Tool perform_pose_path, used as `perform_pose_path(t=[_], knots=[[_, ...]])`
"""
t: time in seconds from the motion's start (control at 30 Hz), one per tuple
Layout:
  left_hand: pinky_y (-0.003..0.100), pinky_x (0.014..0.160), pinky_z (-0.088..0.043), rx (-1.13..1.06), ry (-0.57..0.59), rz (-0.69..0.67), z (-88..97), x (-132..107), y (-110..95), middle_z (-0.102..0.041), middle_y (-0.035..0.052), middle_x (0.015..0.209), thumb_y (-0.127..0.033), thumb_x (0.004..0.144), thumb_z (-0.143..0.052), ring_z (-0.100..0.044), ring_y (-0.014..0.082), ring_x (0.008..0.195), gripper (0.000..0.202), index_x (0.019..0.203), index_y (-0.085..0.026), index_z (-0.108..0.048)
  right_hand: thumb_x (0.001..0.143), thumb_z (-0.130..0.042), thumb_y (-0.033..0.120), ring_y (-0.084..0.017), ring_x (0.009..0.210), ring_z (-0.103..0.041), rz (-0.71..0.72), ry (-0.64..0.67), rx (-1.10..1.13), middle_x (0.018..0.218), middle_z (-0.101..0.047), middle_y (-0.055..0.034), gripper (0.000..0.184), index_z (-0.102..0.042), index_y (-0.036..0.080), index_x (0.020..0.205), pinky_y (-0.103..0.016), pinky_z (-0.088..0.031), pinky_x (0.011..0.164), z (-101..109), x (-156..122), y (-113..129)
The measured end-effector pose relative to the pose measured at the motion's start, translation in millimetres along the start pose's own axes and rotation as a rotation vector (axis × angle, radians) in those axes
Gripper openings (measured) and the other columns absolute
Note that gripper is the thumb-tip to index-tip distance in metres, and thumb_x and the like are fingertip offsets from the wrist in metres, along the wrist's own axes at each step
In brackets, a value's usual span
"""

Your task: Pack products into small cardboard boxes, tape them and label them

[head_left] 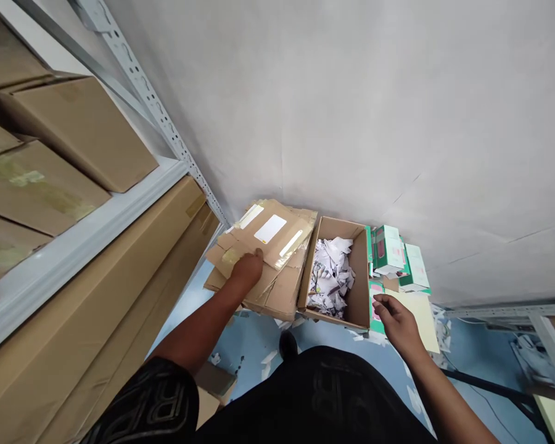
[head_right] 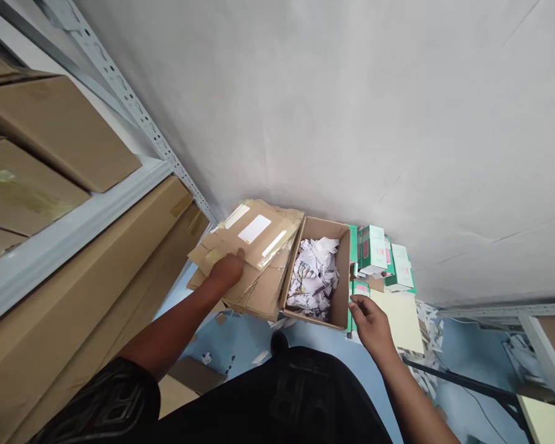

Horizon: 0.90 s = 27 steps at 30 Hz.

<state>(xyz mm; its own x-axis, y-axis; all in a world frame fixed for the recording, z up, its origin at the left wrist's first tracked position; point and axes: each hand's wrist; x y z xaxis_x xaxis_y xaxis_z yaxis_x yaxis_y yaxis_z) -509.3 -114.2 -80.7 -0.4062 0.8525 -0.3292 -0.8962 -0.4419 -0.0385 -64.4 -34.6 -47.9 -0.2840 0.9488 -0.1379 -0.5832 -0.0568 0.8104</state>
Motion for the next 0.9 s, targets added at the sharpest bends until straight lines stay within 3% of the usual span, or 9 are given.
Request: perform_pose_path(t=[0.13,0.27,0.33,0.43,0.53,0.63,0.77,0.9], knots=[[0.046,0.087,-0.053,-0.022,-0.120,0.021,42.9,-9.7,13.3,-0.067,0.0285,0.120,-0.022,0.101,-0.030,-0.069,0.0361,0.106,0.055,0.153,-0.007,-0.037,0.086,-0.062,0.062,-0.025,0.087,-0.068,0.011,-0.028,-0.006,0.099,-0.076,-0.0082,0.045,-0.073,0.021,0.102,-0.035,-0.052,0.080,6.5,-12.8,-8.0],[0.040,0.082,-0.054,-0.207,-0.389,0.169,104.6,-34.5,26.2,-0.074,0.0176,0.104,-0.027,0.096,-0.046,-0.072,0.0312,0.093,0.051,0.145,-0.016,-0.050,0.085,-0.064,0.062,-0.027,0.092,-0.069,0.002,-0.042,0.051,0.102,-0.076,-0.0095,0.045,-0.073,0.021,0.102,-0.038,-0.053,0.084,22.2,-23.3,-24.5],[0.038,0.080,-0.054,-0.297,-0.562,0.222,131.5,-54.0,19.7,-0.075,0.0136,0.099,-0.022,0.089,-0.053,-0.072,0.0300,0.088,0.051,0.139,-0.019,-0.056,0.086,-0.064,0.060,-0.027,0.091,-0.070,0.009,-0.025,0.074,0.101,-0.077,-0.0091,0.044,-0.073,0.021,0.102,-0.038,-0.053,0.084,33.8,-28.2,-35.1],[0.036,0.082,-0.054,-0.426,-0.811,0.194,158.9,-85.8,-12.0,-0.075,0.0087,0.101,-0.017,0.081,-0.057,-0.072,0.0282,0.089,0.053,0.134,-0.021,-0.061,0.085,-0.065,0.059,-0.027,0.092,-0.070,0.037,-0.010,0.089,0.099,-0.077,-0.0083,0.040,-0.074,0.022,0.100,-0.038,-0.053,0.085,57.4,-37.5,-56.6],[0.034,0.087,-0.054,-0.538,-0.992,0.087,173.3,-111.5,-65.0,-0.075,0.0056,0.107,-0.014,0.079,-0.057,-0.071,0.0257,0.096,0.050,0.128,-0.022,-0.064,0.083,-0.067,0.058,-0.028,0.096,-0.070,0.035,-0.009,0.096,0.102,-0.078,-0.0080,0.040,-0.074,0.023,0.101,-0.038,-0.054,0.086,88.7,-52.3,-87.1],[0.033,0.093,-0.053,-0.658,-1.060,-0.053,179.8,-128.3,-132.0,-0.073,0.0063,0.113,-0.015,0.080,-0.058,-0.069,0.0241,0.102,0.045,0.124,-0.021,-0.065,0.082,-0.068,0.059,-0.029,0.097,-0.071,-0.019,0.011,0.113,0.103,-0.078,-0.0078,0.042,-0.075,0.023,0.104,-0.039,-0.054,0.085,126.4,-71.7,-124.6],[0.033,0.096,-0.054,-0.833,-1.007,-0.234,174.8,-143.0,-238.9,-0.071,0.0066,0.118,-0.023,0.080,-0.064,-0.068,0.0226,0.105,0.045,0.125,-0.020,-0.062,0.081,-0.068,0.065,-0.029,0.090,-0.072,-0.102,0.055,0.252,0.102,-0.078,-0.0088,0.050,-0.075,0.022,0.105,-0.040,-0.056,0.081,182.0,-97.5,-166.8],[0.034,0.094,-0.056,-1.043,-0.850,-0.420,151.4,-152.7,-362.8,-0.069,0.0062,0.122,-0.032,0.085,-0.060,-0.068,0.0221,0.107,0.045,0.130,-0.022,-0.058,0.085,-0.061,0.072,-0.028,0.094,-0.073,-0.209,0.041,0.619,0.118,-0.074,-0.0139,0.062,-0.069,0.022,0.120,-0.042,-0.058,0.080,233.3,-118.7,-178.5]])
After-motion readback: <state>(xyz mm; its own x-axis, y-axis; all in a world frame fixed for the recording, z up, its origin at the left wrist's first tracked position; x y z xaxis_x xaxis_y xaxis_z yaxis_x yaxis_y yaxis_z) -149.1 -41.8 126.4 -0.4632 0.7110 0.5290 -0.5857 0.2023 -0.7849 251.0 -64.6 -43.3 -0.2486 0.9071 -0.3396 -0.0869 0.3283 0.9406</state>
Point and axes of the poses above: each hand's wrist, its own x-axis towards the middle knuckle, its own z-axis out of the back of the hand, y = z × x
